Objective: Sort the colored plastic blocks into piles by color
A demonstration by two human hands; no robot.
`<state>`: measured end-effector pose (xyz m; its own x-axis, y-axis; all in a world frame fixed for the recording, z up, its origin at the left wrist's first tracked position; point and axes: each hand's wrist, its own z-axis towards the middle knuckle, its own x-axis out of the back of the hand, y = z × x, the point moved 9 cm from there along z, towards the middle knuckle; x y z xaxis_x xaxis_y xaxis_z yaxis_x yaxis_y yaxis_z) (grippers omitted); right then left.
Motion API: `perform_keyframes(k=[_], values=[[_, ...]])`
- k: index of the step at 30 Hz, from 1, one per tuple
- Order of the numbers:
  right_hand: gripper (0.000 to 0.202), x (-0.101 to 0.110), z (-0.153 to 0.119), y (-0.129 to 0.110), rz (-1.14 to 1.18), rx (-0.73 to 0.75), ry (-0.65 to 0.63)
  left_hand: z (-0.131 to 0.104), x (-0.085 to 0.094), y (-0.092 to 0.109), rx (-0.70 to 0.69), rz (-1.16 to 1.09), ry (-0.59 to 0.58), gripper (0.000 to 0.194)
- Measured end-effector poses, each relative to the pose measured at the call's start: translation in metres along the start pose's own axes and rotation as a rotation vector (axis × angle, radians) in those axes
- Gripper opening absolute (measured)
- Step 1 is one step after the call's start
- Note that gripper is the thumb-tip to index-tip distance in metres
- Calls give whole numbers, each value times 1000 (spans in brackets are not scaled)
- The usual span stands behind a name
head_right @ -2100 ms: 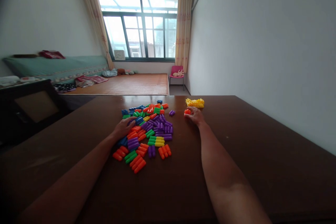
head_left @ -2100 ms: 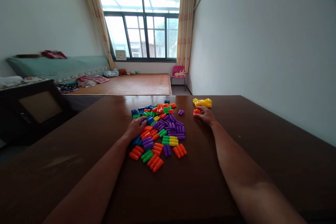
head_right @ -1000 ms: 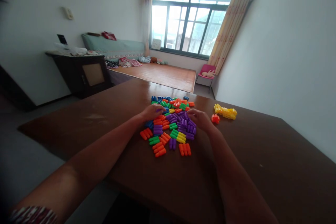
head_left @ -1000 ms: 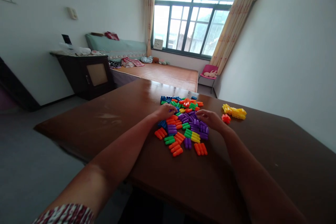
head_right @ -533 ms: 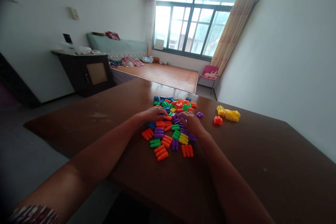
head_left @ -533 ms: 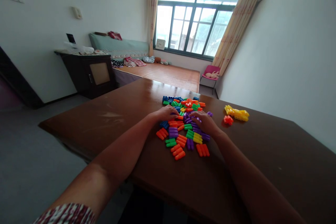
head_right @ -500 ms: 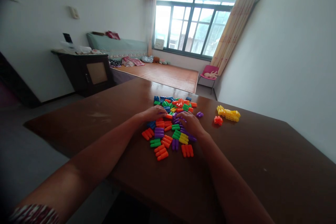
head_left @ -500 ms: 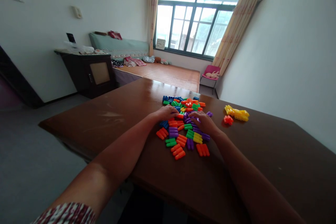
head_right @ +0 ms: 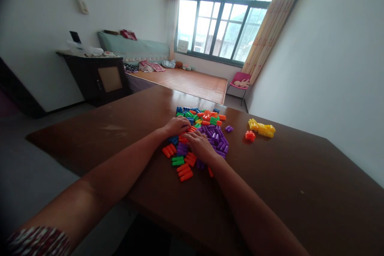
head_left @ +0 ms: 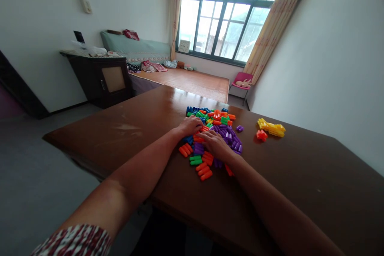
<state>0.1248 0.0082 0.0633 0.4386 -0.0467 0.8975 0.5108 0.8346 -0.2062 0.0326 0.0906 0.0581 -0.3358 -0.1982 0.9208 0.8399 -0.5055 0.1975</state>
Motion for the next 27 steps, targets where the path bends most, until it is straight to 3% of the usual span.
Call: perform_keyframes(k=[4, 6, 8, 10, 12, 14, 16, 18, 22, 27], values=[[35, 21, 2, 21, 127, -49, 144, 0, -1, -2, -17, -29, 21, 24], [34, 44, -2, 52, 196, -138, 254, 0, -1, -3, -25, -44, 30, 23], [36, 74, -21, 104, 247, -304, 419, 1, -1, -5, -38, -61, 39, 22], [42, 106, -64, 167, 263, -512, 639, 2, -1, -5, -49, -78, 47, 21], [50, 131, -127, 227, 232, -734, 869, 3, -1, -6, -54, -93, 50, 20], [55, 144, -196, 273, 143, -961, 1037, 3, -1, -6, -54, -103, 52, 20], [53, 140, -244, 303, 55, -1139, 1008, 3, -1, -6, -57, -103, 53, 21], [48, 129, -268, 318, -6, -1243, 882, 3, -1, -6, -60, -92, 51, 22], [40, 113, -258, 312, -148, -1244, 630, 4, -2, -6, -58, -70, 38, 24], [43, 112, -240, 302, -245, -1252, 505, 4, -2, -7, -33, -105, 32, 24]])
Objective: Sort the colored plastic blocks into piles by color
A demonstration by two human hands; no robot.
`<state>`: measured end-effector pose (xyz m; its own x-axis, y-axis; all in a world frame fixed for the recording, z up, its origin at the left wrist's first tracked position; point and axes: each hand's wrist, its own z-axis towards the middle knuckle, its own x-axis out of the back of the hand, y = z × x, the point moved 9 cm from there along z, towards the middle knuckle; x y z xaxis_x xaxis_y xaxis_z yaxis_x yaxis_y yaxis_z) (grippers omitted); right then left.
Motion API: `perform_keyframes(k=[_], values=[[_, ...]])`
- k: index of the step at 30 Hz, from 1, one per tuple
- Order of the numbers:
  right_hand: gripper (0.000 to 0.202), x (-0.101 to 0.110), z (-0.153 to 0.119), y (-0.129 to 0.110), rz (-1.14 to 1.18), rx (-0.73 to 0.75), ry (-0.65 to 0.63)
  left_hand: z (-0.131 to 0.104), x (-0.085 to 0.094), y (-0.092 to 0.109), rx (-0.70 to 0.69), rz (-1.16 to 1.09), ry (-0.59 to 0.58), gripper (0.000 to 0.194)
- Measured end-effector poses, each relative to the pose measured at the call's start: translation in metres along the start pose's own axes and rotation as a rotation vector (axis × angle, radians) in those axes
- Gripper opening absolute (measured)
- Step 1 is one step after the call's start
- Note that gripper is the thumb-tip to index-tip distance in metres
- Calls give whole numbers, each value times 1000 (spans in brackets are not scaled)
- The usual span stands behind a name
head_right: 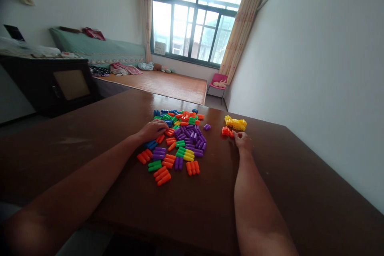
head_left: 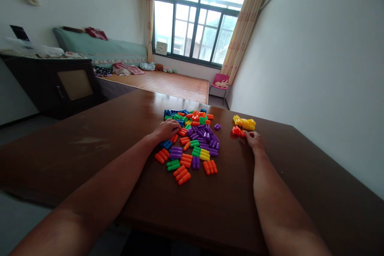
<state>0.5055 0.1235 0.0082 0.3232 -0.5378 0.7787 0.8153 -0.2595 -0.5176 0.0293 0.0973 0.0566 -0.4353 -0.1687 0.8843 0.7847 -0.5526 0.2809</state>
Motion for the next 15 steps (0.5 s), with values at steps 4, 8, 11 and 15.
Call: perform_keyframes(k=[4, 8, 11, 15], values=[[36, -5, 2, 2, 15, 13, -52, -1, 2, 1, 8, -14, 5, 22], [37, -3, 2, -2, -2, 23, -44, -3, 2, 0, 31, -9, 2, 20], [40, 9, 0, -14, 14, 33, 53, -3, 1, -1, 30, 0, 10, 20], [43, 24, -10, -50, 60, 147, 156, -3, -4, -6, 30, -5, 19, 22]])
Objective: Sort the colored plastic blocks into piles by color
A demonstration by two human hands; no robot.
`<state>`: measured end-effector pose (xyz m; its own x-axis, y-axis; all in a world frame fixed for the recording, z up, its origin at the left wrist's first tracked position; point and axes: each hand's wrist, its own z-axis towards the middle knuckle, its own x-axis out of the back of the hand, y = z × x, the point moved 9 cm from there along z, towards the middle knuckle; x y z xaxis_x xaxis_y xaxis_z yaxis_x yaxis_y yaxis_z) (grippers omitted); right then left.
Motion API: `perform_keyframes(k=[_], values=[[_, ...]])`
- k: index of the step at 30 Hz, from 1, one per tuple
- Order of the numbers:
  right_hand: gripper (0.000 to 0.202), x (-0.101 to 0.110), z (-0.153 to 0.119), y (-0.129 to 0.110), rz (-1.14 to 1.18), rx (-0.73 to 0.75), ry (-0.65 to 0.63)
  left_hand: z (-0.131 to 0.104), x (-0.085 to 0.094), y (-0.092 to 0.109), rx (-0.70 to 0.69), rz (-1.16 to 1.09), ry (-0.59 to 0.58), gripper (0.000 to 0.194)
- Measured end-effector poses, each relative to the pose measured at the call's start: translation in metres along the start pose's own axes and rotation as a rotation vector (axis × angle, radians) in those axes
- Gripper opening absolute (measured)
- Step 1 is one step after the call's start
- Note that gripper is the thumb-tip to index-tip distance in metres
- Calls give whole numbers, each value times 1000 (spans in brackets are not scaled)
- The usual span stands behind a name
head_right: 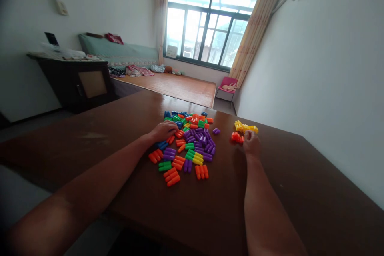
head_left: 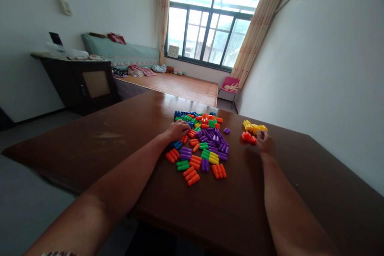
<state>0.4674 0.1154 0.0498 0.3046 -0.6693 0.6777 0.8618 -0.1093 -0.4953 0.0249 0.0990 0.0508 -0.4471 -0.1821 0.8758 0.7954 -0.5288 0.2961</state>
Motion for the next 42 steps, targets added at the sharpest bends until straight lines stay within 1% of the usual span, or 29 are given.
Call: perform_keyframes(k=[2, 3, 6, 9, 11, 15, 18, 22, 25, 27, 28, 29, 31, 33, 34, 36, 38, 39, 40, 42], values=[[44, -1, -4, -28, 39, 117, -13, 1, 3, -7, 26, -14, 46, 24], [44, -2, -8, -45, 56, 189, -29, 1, 6, -12, 55, -23, 87, 25], [43, -9, -25, -97, 104, 409, -105, -1, 17, -37, 194, -59, 209, 28], [41, -17, -52, -146, 168, 537, -205, -4, 16, -61, 331, -118, 222, 29], [37, -23, -76, -179, 222, 613, -290, -6, 13, -72, 399, -160, 208, 29], [28, -34, -134, -245, 306, 851, -508, -8, 9, -78, 459, -204, 201, 28], [25, -33, -166, -282, 317, 956, -619, -8, 7, -80, 483, -231, 199, 28], [24, -16, -201, -323, 375, 1025, -742, -9, 6, -82, 496, -237, 193, 31], [26, -2, -237, -350, 389, 1157, -867, -10, 6, -81, 502, -215, 181, 31], [27, 0, -255, -358, 331, 1272, -925, -10, 6, -79, 504, -206, 172, 30], [28, -2, -257, -358, 292, 1306, -925, -10, 6, -79, 504, -204, 169, 29], [27, -5, -254, -357, 258, 1313, -899, -10, 6, -78, 502, -204, 166, 28], [29, -9, -232, -348, 231, 1246, -801, -10, 6, -76, 495, -204, 160, 28], [32, -6, -202, -333, 266, 1117, -718, -9, 6, -75, 491, -202, 155, 28], [32, -3, -191, -324, 292, 1057, -714, -9, 6, -75, 492, -199, 150, 28], [30, 4, -179, -307, 329, 974, -787, -9, 6, -74, 498, -189, 140, 27], [28, 12, -179, -292, 328, 949, -884, -10, 6, -73, 502, -181, 128, 27], [27, 15, -180, -286, 315, 951, -905, -10, 7, -72, 502, -179, 123, 28], [26, 17, -179, -280, 298, 949, -900, -10, 7, -71, 502, -177, 121, 28], [26, 12, -168, -265, 265, 904, -836, -10, 8, -70, 502, -173, 119, 28]])
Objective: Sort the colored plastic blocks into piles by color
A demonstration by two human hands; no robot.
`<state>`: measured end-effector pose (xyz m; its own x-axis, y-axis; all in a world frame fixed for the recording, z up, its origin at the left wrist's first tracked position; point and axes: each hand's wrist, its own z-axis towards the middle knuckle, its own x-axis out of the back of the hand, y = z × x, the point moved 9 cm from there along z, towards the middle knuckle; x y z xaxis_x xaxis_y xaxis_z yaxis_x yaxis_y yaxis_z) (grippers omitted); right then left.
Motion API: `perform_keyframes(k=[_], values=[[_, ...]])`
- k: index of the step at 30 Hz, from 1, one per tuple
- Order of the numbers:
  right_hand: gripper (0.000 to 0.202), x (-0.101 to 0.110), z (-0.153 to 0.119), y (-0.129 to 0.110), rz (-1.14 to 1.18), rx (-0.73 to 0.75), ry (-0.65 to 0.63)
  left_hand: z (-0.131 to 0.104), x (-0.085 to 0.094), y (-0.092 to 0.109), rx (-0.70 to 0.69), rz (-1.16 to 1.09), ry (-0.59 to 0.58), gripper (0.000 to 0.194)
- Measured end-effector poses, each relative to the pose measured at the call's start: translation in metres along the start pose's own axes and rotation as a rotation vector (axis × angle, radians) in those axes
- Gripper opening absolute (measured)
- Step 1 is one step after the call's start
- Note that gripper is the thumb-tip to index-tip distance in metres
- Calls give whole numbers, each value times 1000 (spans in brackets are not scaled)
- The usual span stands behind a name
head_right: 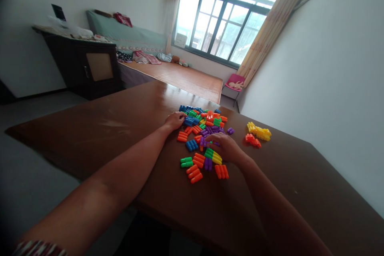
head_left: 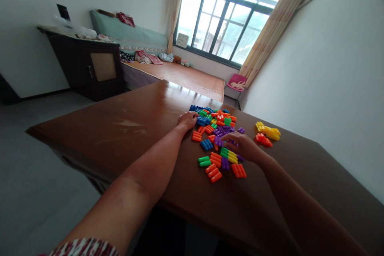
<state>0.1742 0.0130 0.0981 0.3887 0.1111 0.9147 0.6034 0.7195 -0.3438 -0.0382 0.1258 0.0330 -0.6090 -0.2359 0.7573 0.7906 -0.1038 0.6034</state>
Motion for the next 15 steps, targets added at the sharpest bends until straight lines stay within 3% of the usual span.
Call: perform_keyframes(k=[4, 7, 11, 15], values=[[32, 14, 12, 70, -73, -221, 222, -1, 0, 1, -13, 12, 4, 28], [35, 23, 39, 118, -168, -314, 331, -1, -2, 1, -19, 12, 3, 28], [39, 17, 89, 163, -263, -388, 285, 1, -4, -4, 2, 19, 17, 28], [40, -2, 123, 196, -216, -537, 187, 2, -4, -6, 14, 17, 29, 28]])
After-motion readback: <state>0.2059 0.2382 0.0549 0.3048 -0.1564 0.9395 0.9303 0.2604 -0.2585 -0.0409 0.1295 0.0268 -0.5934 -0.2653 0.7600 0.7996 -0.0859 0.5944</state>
